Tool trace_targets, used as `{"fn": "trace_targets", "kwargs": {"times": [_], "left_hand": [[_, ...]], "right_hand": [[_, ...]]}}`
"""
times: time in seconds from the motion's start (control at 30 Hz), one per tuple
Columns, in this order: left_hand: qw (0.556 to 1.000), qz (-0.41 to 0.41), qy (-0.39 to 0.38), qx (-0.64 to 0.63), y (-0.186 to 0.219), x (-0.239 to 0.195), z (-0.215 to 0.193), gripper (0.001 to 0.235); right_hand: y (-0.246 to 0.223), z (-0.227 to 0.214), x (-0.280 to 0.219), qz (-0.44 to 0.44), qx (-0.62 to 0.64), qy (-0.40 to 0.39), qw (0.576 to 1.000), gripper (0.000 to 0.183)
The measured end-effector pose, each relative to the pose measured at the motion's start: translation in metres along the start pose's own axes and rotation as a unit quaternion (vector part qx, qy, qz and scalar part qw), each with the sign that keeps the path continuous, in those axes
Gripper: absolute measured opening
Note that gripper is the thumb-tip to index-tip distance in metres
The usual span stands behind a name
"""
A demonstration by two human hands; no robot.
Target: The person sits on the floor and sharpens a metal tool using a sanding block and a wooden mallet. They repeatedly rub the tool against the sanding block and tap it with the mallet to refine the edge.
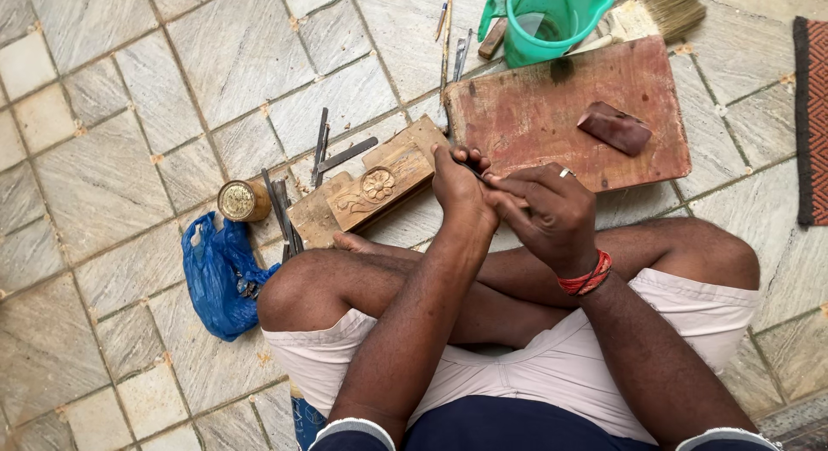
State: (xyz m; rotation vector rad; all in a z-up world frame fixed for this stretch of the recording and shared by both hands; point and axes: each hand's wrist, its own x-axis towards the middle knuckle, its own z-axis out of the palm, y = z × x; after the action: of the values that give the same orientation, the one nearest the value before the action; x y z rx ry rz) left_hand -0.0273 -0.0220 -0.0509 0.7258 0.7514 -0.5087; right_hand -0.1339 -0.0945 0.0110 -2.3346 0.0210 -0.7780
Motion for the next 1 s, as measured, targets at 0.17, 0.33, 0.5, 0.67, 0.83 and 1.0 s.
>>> {"fn": "trace_targets", "kwargs": {"times": [0.17,0.33,0.5,0.67,0.83,1.0], "left_hand": [[0.982,0.073,-0.086,0.152,-0.006,-0.012,-0.002,0.029],[0.961,0.066,-0.209,0.169,-0.014,-0.015,0.001,0.025],[0.967,0.032,-0.224,0.119,-0.012,-0.007,-0.001,0.030],[0.959,0.025,-0.267,0.093,-0.011,-0.004,-0.004,0.033],[0.956,0.023,-0.273,0.105,-0.010,-0.004,-0.003,0.032],[0.956,0.021,-0.270,0.115,-0.007,-0.008,-0.003,0.032]], "right_hand": [[0.032,0.004,-0.014,0.244,0.172,0.087,0.950,0.016],[0.077,-0.011,-0.018,0.442,0.500,0.095,0.739,0.028],[0.085,-0.022,-0.024,0.462,0.575,0.076,0.671,0.031],[0.077,-0.025,-0.023,0.436,0.569,0.068,0.694,0.025],[0.075,-0.023,-0.021,0.421,0.558,0.065,0.712,0.022],[0.077,-0.022,-0.023,0.417,0.537,0.065,0.731,0.021]]}}
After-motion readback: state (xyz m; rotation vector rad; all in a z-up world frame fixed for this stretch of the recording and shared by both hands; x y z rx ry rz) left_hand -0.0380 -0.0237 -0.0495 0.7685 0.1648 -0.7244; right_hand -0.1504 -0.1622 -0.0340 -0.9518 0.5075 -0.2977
